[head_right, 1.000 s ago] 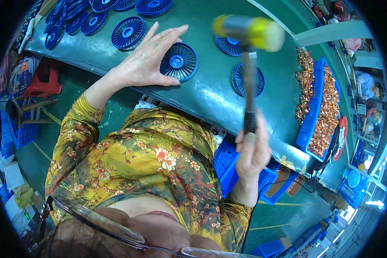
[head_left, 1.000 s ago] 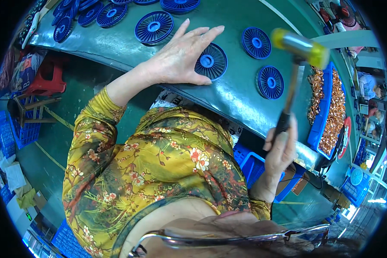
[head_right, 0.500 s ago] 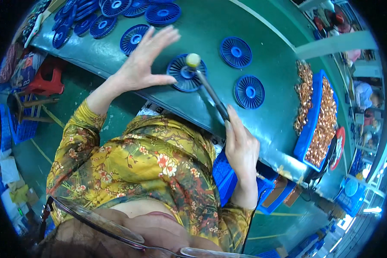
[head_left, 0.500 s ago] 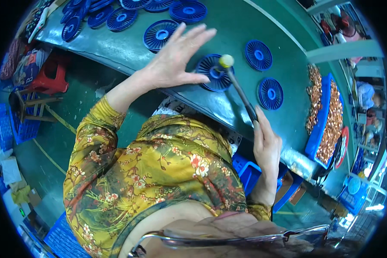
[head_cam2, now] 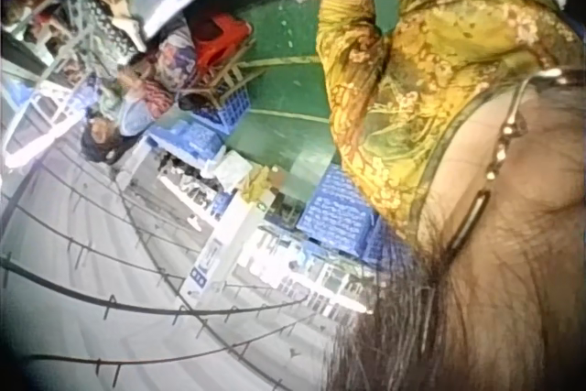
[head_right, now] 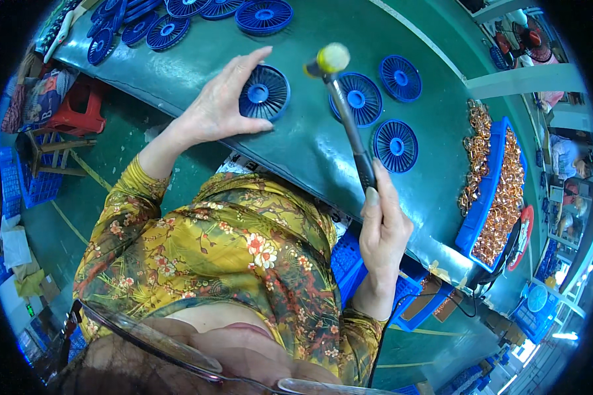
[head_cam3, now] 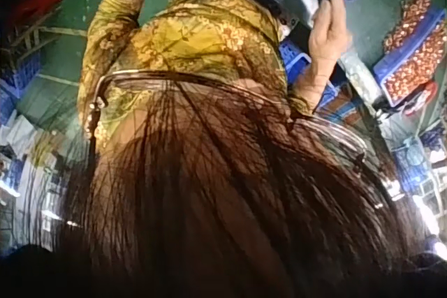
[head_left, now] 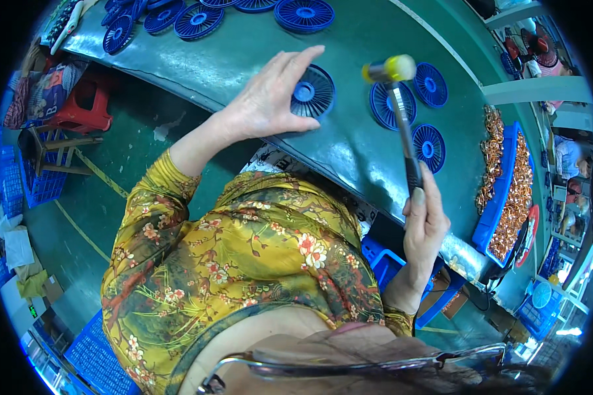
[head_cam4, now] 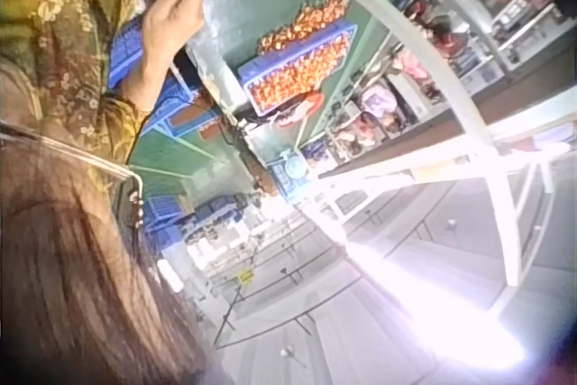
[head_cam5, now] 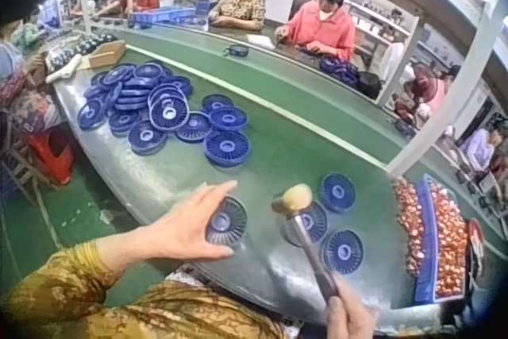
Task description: The recorder is assembling small copper components into blue plastic fan blades at an assembly line.
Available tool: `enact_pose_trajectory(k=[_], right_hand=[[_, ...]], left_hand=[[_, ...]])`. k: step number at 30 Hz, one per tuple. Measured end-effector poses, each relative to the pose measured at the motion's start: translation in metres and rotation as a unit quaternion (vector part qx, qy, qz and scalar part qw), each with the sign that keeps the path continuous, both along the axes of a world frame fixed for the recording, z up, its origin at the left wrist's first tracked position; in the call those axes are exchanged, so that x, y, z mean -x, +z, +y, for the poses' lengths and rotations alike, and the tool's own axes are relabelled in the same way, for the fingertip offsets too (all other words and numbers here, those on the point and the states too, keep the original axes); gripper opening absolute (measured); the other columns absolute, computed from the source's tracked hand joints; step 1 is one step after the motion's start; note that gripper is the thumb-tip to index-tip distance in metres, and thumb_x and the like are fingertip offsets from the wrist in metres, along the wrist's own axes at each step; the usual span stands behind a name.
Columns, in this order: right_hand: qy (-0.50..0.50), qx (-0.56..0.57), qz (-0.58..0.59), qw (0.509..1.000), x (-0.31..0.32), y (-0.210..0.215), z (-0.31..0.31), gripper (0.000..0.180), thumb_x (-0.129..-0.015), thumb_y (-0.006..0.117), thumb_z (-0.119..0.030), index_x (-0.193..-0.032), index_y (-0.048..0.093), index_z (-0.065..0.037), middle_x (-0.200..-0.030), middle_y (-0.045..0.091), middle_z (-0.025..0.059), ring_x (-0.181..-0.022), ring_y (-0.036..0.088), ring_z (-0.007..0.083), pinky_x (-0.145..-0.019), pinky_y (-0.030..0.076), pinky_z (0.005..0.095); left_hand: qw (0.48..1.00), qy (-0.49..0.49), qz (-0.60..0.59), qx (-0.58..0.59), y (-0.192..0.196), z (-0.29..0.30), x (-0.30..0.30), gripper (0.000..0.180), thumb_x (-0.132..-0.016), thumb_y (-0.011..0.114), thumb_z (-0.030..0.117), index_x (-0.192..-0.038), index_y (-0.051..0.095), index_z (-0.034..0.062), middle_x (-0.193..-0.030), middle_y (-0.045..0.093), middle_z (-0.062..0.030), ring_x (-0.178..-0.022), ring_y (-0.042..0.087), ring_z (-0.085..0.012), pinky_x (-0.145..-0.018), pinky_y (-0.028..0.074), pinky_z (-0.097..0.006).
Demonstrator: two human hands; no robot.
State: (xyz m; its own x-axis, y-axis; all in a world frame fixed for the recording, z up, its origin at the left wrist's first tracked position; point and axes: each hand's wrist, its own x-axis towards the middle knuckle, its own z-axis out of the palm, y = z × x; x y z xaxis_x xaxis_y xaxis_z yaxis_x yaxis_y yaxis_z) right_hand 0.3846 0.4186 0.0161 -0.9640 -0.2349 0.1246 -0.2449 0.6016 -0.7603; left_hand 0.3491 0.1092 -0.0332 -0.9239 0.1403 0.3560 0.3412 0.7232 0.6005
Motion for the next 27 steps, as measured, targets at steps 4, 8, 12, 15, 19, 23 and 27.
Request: enact_pose_trajectory(k=[4, 8, 12, 15, 19, 23, 27], right_hand=[[0.052, 0.059, 0.039, 0.996, -0.007, -0.009, 0.002, 0.035, -0.092, 0.052, -0.005, -0.127, 0.055, -0.001, -0.115, 0.065, 0.016, -0.066, 0.06, 0.0109, -0.064, 0.048, 0.0244], [0.082, -0.128, -0.01, 0.988, 0.002, -0.013, -0.014, 0.037, -0.089, 0.057, -0.005, -0.126, 0.058, -0.009, -0.106, 0.065, 0.0214, -0.083, 0.068, 0.03, -0.071, 0.052, 0.0343], [0.06, 0.007, 0.015, 0.998, 0.0, -0.002, -0.01, 0.039, -0.089, 0.056, -0.002, -0.128, 0.056, -0.006, -0.107, 0.066, 0.0201, -0.069, 0.063, 0.0161, -0.066, 0.05, 0.0291], [0.095, -0.035, 0.037, 0.994, 0.002, -0.003, -0.022, 0.037, -0.089, 0.058, -0.007, -0.126, 0.057, -0.01, -0.113, 0.063, 0.0198, -0.086, 0.068, 0.0325, -0.071, 0.052, 0.0374], [0.126, -0.103, 0.029, 0.986, 0.016, -0.011, -0.016, 0.032, -0.089, 0.062, -0.018, -0.121, 0.061, -0.014, -0.098, 0.067, 0.0197, -0.083, 0.066, 0.0342, -0.07, 0.053, 0.0368], [0.006, -0.036, 0.089, 0.995, 0.024, -0.003, 0.027, 0.03, -0.086, 0.064, -0.009, -0.116, 0.064, -0.004, -0.109, 0.067, 0.0155, -0.101, 0.066, 0.0227, -0.085, 0.051, 0.0309], [-0.201, -0.159, 0.198, 0.946, 0.051, -0.01, 0.06, 0.026, -0.088, 0.064, -0.017, -0.112, 0.066, -0.006, -0.096, 0.069, 0.0138, -0.081, 0.069, 0.0244, -0.067, 0.052, 0.0331]], left_hand=[[1.0, -0.009, -0.015, -0.02, -0.001, 0.007, 0.0, 0.106, -0.061, 0.083, 0.028, -0.145, 0.021, 0.0101, -0.126, 0.047, -0.0195, -0.116, 0.049, -0.0346, -0.1, 0.042, -0.042], [0.999, -0.001, -0.039, -0.033, -0.003, 0.006, 0.001, 0.109, -0.06, 0.084, 0.028, -0.146, 0.02, 0.01, -0.129, 0.048, -0.0191, -0.119, 0.05, -0.0339, -0.102, 0.041, -0.041], [0.998, 0.007, -0.038, -0.043, -0.005, 0.005, 0.0, 0.112, -0.059, 0.084, 0.03, -0.147, 0.017, 0.0103, -0.13, 0.049, -0.0191, -0.12, 0.05, -0.0338, -0.103, 0.04, -0.041], [0.999, -0.008, -0.009, -0.044, -0.009, 0.006, 0.001, 0.107, -0.063, 0.082, 0.033, -0.145, 0.017, 0.0104, -0.125, 0.049, -0.021, -0.116, 0.05, -0.0378, -0.098, 0.042, -0.044], [0.999, -0.014, -0.019, -0.031, -0.006, 0.007, 0.0, 0.099, -0.063, 0.08, 0.032, -0.142, 0.026, 0.0051, -0.129, 0.046, -0.0197, -0.121, 0.045, -0.0369, -0.103, 0.038, -0.045], [0.989, -0.112, 0.091, 0.032, -0.005, 0.013, 0.004, 0.094, -0.063, 0.08, 0.041, -0.139, 0.035, 0.0088, -0.132, 0.045, -0.0149, -0.127, 0.041, -0.0347, -0.108, 0.027, -0.057], [0.962, -0.257, 0.068, 0.064, 0.01, 0.058, 0.018, 0.08, -0.064, 0.078, 0.046, -0.133, 0.047, 0.0211, -0.133, 0.045, -0.0101, -0.135, 0.032, -0.0311, -0.108, 0.015, -0.066]])
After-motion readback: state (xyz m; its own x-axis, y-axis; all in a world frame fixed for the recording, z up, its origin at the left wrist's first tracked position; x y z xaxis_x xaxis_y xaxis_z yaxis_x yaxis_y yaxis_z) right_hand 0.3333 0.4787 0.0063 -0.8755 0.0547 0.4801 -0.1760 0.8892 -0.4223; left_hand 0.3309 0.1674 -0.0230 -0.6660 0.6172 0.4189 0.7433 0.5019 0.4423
